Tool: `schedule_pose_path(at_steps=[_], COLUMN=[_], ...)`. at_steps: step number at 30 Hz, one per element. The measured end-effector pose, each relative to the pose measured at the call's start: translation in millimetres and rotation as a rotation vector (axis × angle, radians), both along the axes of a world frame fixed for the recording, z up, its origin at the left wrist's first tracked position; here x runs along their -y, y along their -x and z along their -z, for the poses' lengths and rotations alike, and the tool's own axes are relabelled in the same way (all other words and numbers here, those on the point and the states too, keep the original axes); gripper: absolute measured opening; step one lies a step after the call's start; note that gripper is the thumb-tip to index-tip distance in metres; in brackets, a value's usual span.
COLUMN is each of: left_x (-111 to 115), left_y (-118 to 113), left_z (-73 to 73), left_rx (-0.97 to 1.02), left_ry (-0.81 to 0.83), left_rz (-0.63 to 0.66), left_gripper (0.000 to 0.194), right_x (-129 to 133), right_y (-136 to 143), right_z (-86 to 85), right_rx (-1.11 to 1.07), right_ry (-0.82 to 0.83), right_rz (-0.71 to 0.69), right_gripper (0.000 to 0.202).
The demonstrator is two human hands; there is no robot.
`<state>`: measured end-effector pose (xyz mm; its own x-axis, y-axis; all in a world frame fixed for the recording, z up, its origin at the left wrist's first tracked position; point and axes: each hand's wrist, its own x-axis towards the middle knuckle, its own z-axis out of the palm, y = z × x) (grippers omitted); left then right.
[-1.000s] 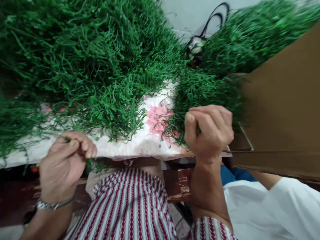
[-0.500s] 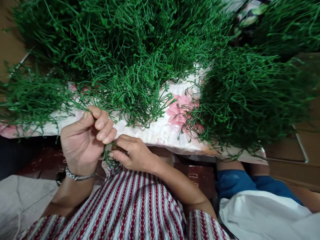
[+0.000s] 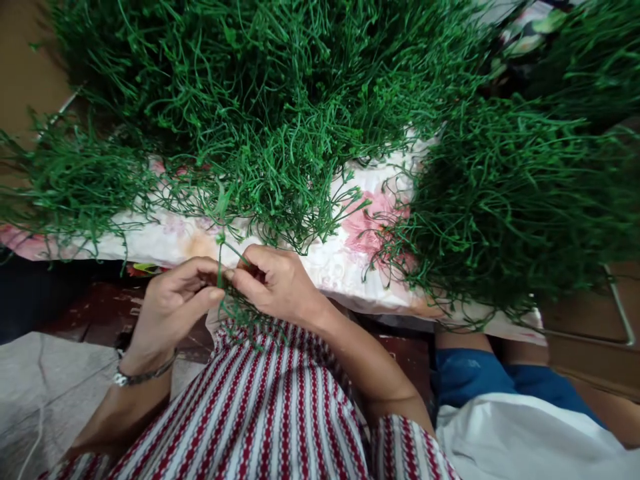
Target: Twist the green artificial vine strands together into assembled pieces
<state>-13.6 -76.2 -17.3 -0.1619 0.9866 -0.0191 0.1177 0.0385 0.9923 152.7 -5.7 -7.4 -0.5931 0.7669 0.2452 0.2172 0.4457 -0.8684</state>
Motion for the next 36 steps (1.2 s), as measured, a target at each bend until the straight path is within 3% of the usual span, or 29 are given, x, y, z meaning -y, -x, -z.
schedule_pose_path(at_steps=[7,12,17,21,26,32,36], left_x=[-4,-8,-7,-8,-11,-16,-16], left_y=[-9,-20,-26,-17,-12,-17,-15], left_z=[16.7,11.8,12.5,11.2,6.1,15.5,14.6], left_rx=[0.155,-0.022,-0.207,-0.361,-0.271,0.054,0.100], left_ry=[-0.099,-0.066,-0.133,-0.205,-0.106,-0.175,-0.081], left_rz=[-0.211,-0.248,-0.148,-0.004,0.211,0.057,0.081], left_gripper=[0.010,0.015,0.010,0.007,0.005,0.008,0.009], right_x=[-7,-3,1,-2,-7,-11,-11], right_y=[1,2,2,-7,-15,-12,-11], right_z=[2.0,15.6,22.1,16.0,4.7,3.7,5.6], right_rx=[-0.096,-0.159,-0.171,-0.108,0.051,0.045,0.092], right_ry=[0.059,-0.016,-0.070,-0.077,-0.074,-0.145,-0.225], right_rz=[-0.133,-0.092,0.048,0.011,-0.073,-0.135,-0.146], right_gripper=[0.020,0.029,0.010,0.008,0.010,0.009,0.011])
